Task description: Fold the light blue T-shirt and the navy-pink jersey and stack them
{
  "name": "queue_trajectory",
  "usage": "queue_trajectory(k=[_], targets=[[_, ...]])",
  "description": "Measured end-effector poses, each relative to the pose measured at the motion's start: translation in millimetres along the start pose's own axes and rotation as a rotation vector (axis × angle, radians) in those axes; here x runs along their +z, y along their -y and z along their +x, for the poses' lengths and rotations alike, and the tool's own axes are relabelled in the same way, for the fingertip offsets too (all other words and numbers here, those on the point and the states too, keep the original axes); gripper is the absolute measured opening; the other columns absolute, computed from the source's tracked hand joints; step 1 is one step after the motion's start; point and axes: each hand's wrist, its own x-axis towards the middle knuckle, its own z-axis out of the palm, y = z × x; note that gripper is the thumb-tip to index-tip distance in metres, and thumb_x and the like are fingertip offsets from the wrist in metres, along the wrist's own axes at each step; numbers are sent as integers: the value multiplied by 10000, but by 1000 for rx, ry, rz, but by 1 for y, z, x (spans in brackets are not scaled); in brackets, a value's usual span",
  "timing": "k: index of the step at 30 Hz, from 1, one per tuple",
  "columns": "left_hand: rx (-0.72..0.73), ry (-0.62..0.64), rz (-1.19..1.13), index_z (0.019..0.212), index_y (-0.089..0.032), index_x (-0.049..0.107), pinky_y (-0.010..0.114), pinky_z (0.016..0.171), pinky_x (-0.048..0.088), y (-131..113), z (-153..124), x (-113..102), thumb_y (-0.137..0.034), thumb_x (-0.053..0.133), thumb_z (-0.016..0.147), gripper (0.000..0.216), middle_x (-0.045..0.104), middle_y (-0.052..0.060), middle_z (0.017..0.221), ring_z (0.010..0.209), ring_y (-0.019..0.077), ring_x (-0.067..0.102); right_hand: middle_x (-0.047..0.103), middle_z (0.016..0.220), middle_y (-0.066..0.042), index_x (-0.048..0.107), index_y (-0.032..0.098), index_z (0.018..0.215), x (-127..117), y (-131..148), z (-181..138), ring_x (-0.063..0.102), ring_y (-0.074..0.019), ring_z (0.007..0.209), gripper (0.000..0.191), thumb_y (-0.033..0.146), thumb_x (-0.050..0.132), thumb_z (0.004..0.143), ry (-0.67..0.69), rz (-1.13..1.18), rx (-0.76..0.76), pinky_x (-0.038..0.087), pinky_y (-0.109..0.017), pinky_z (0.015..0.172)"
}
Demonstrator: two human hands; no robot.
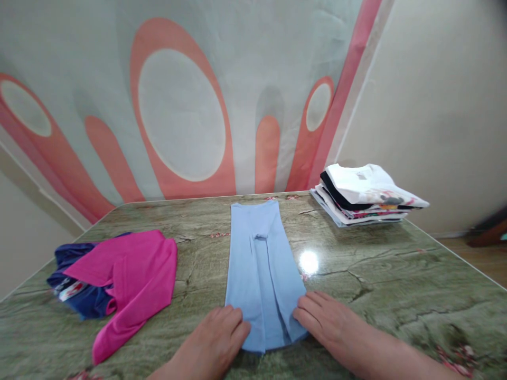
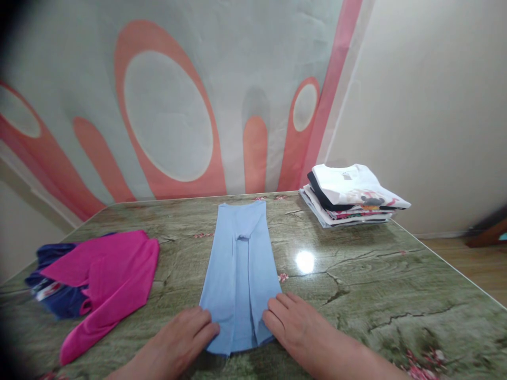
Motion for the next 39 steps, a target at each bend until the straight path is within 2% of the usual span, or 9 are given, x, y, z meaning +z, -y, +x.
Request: queue_trajectory(k=[6,12,14,17,21,23,28,35,39], targets=[[-2,48,-64,984,-204,550,321,814,452,-1,3,-4,-110,496,818,198,588,67,981,850,196,538,589,950,-53,563,187,1069,6,-7,0,510,-202,886,297,40,456,833,-64,138,-4,420,-360,833],[-9,6,-395,959,-210,590,277,835,414,13,16,-41,-166,433,901,173,620,39,949,897,175,554,637,975,-24,636,222,968,-27,-25,13,559,-170,966,283,54,518,774,-8,536,32,417,-319,903],[-44,36,-548,923,-202,612,238,775,410,29,28,-52,-260,461,914,162,625,13,886,847,159,565,659,921,-6,655,223,945,-33,-38,25,588,-161,892,228,109,534,790,19,703,130,441,-291,837],[-174,80,-725,877,-173,633,212,679,396,52,47,-53,-371,500,884,239,612,-15,794,755,149,557,630,752,24,653,196,888,-21,-60,44,559,-136,697,119,257,591,807,18,946,375,420,-236,647],[-331,-14,-828,933,-146,642,227,693,409,66,59,-38,-422,489,858,325,632,-10,816,767,166,556,531,632,51,613,154,865,7,-76,57,466,-106,586,248,390,634,790,-82,1174,587,336,-207,546],[-356,-48,-824,939,-145,647,238,726,419,65,60,-33,-423,483,854,333,649,-2,847,796,177,566,526,642,48,611,154,869,13,-76,58,463,-108,595,280,423,634,794,-126,1181,602,330,-208,546],[-288,-92,-845,1049,-172,654,270,849,436,65,64,-30,-402,446,882,352,688,15,997,921,192,595,613,807,5,627,169,984,9,-69,59,535,-147,737,314,447,595,841,-176,1161,472,399,-240,660],[-252,-21,-890,1142,-182,657,324,967,414,70,69,-29,-354,496,856,371,683,31,1162,1054,209,603,665,934,-22,618,178,1111,11,-68,60,586,-175,829,375,453,561,863,-79,1175,471,446,-280,746],[-230,19,-848,1140,-180,670,324,982,408,70,72,-33,-329,500,857,362,682,42,1170,1072,210,604,683,985,-36,648,184,1097,10,-68,60,601,-199,881,335,406,543,869,-92,1010,509,454,-327,816]])
